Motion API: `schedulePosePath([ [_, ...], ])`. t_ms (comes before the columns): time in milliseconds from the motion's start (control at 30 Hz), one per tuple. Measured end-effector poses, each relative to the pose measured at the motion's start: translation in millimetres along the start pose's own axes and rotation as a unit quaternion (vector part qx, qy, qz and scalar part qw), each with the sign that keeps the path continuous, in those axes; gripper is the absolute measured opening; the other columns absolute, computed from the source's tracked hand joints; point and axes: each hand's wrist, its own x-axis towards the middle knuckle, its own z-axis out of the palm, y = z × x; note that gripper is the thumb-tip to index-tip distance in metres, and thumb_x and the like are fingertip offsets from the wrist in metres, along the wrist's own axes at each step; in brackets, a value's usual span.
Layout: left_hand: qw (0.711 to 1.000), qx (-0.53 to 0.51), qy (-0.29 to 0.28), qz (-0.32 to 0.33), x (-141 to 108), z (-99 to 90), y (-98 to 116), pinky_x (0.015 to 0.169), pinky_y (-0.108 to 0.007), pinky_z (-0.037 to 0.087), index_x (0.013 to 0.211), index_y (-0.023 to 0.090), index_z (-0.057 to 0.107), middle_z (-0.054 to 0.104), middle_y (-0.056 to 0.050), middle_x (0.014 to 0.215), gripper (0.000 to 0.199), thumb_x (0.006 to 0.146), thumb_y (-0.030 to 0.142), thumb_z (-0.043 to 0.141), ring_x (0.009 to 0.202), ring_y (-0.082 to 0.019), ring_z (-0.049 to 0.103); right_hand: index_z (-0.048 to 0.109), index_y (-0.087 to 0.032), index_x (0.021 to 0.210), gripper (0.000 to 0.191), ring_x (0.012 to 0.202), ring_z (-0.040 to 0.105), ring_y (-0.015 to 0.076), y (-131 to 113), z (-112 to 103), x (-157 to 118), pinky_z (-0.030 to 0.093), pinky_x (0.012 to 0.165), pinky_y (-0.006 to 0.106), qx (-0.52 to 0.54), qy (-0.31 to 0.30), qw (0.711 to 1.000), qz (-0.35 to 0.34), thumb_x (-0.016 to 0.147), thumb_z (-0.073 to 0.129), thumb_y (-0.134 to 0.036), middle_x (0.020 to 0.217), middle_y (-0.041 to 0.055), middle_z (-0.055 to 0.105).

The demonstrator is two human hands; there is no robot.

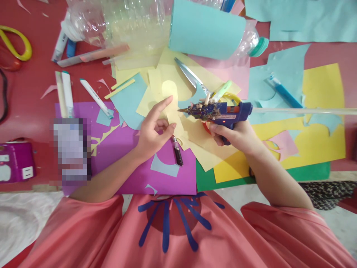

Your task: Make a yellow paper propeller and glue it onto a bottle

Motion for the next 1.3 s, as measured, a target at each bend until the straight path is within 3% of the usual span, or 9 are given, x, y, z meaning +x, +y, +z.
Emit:
schedulePosePath([
  [167, 0.998, 0.008, 0.05, 0.02, 1, -2.2, 0, 0.044, -0.02, 0.045, 0.145, 0.036, 0.046, 0.053, -0.01, 0.152, 0.057, 0.093, 0.05, 0.062, 0.056, -0.004, 0.055, 0.056, -0.022, 0.077, 0.023, 0.039, 0.047, 0.0097, 3, -3, 1, 0.041, 0.039, 0.026, -0.049, 0.007, 0.999, -0.009, 0.084, 0.07, -0.039, 0.046, -0.0045, 0.053],
  [300, 0.997, -0.009, 0.077, 0.008, 4, -4.2, 1, 0.045, -0.022, 0.047, 0.145, 0.036, 0.048, 0.065, -0.008, 0.135, 0.058, 0.091, 0.049, 0.065, 0.056, -0.006, 0.056, 0.06, -0.022, 0.081, 0.02, 0.05, 0.054, 0.0142, 0, -8, -2, 0.047, 0.047, 0.031, -0.137, 0.025, 0.989, -0.053, 0.082, 0.068, -0.039, 0.06, -0.0004, 0.059],
  [500, 0.996, -0.003, 0.092, -0.001, 5, -4.1, 1, 0.042, -0.021, 0.044, 0.143, 0.035, 0.048, 0.066, -0.008, 0.135, 0.059, 0.09, 0.055, 0.065, 0.052, -0.003, 0.052, 0.059, -0.026, 0.091, 0.015, 0.102, 0.066, 0.0305, -8, -14, -6, 0.056, 0.079, 0.047, -0.287, 0.062, 0.925, -0.243, 0.084, 0.066, -0.037, 0.114, 0.0121, 0.068],
  [600, 0.996, -0.012, 0.088, 0.006, 5, -3.5, 2, 0.042, -0.02, 0.043, 0.142, 0.033, 0.05, 0.068, -0.008, 0.131, 0.057, 0.09, 0.051, 0.067, 0.049, -0.002, 0.049, 0.059, -0.025, 0.089, 0.015, 0.121, 0.061, 0.0366, -5, -17, -7, 0.057, 0.078, 0.047, -0.344, 0.051, 0.905, -0.245, 0.087, 0.063, -0.04, 0.143, 0.0158, 0.056],
  [700, 0.996, -0.026, 0.084, 0.018, 5, -3.2, 0, 0.041, -0.018, 0.041, 0.142, 0.033, 0.052, 0.067, -0.008, 0.131, 0.056, 0.091, 0.048, 0.068, 0.048, 0.0, 0.048, 0.058, -0.025, 0.089, 0.015, 0.129, 0.058, 0.0368, 1, -21, -9, 0.06, 0.074, 0.044, -0.373, 0.032, 0.893, -0.25, 0.09, 0.059, -0.04, 0.153, 0.0125, 0.048],
  [800, 0.995, -0.027, 0.082, 0.042, 7, -3.4, -6, 0.042, -0.017, 0.041, 0.143, 0.034, 0.05, 0.066, -0.008, 0.132, 0.057, 0.091, 0.049, 0.067, 0.048, 0.0, 0.048, 0.058, -0.023, 0.096, 0.014, 0.126, 0.061, 0.0349, 8, -21, -10, 0.061, 0.074, 0.043, -0.413, 0.051, 0.861, -0.291, 0.093, 0.055, -0.036, 0.152, 0.0161, 0.048],
  [933, 0.993, -0.013, 0.084, 0.08, 10, -4.0, -13, 0.043, -0.017, 0.042, 0.143, 0.036, 0.049, 0.066, -0.008, 0.133, 0.055, 0.092, 0.051, 0.064, 0.049, -0.001, 0.05, 0.059, -0.02, 0.104, 0.019, 0.102, 0.07, 0.0286, 17, -21, -13, 0.061, 0.066, 0.041, -0.458, 0.08, 0.825, -0.321, 0.096, 0.051, -0.035, 0.135, 0.0185, 0.054],
  [1067, 0.989, 0.0, 0.108, 0.098, 11, -4.0, -15, 0.043, -0.016, 0.043, 0.142, 0.037, 0.051, 0.059, -0.008, 0.143, 0.054, 0.091, 0.049, 0.066, 0.051, 0.0, 0.052, 0.06, -0.021, 0.105, 0.016, 0.089, 0.07, 0.0229, 21, -21, -15, 0.058, 0.056, 0.036, -0.506, 0.047, 0.812, -0.288, 0.093, 0.054, -0.031, 0.128, 0.0154, 0.056],
  [1300, 0.992, -0.002, 0.105, 0.076, 9, -4.7, -16, 0.044, -0.017, 0.046, 0.143, 0.035, 0.051, 0.058, -0.011, 0.146, 0.058, 0.09, 0.054, 0.065, 0.057, -0.004, 0.06, 0.062, -0.016, 0.103, 0.019, 0.09, 0.07, 0.027, 21, -14, -13, 0.06, 0.066, 0.042, -0.537, -0.033, 0.801, -0.263, 0.09, 0.057, -0.029, 0.123, 0.0181, 0.058],
])
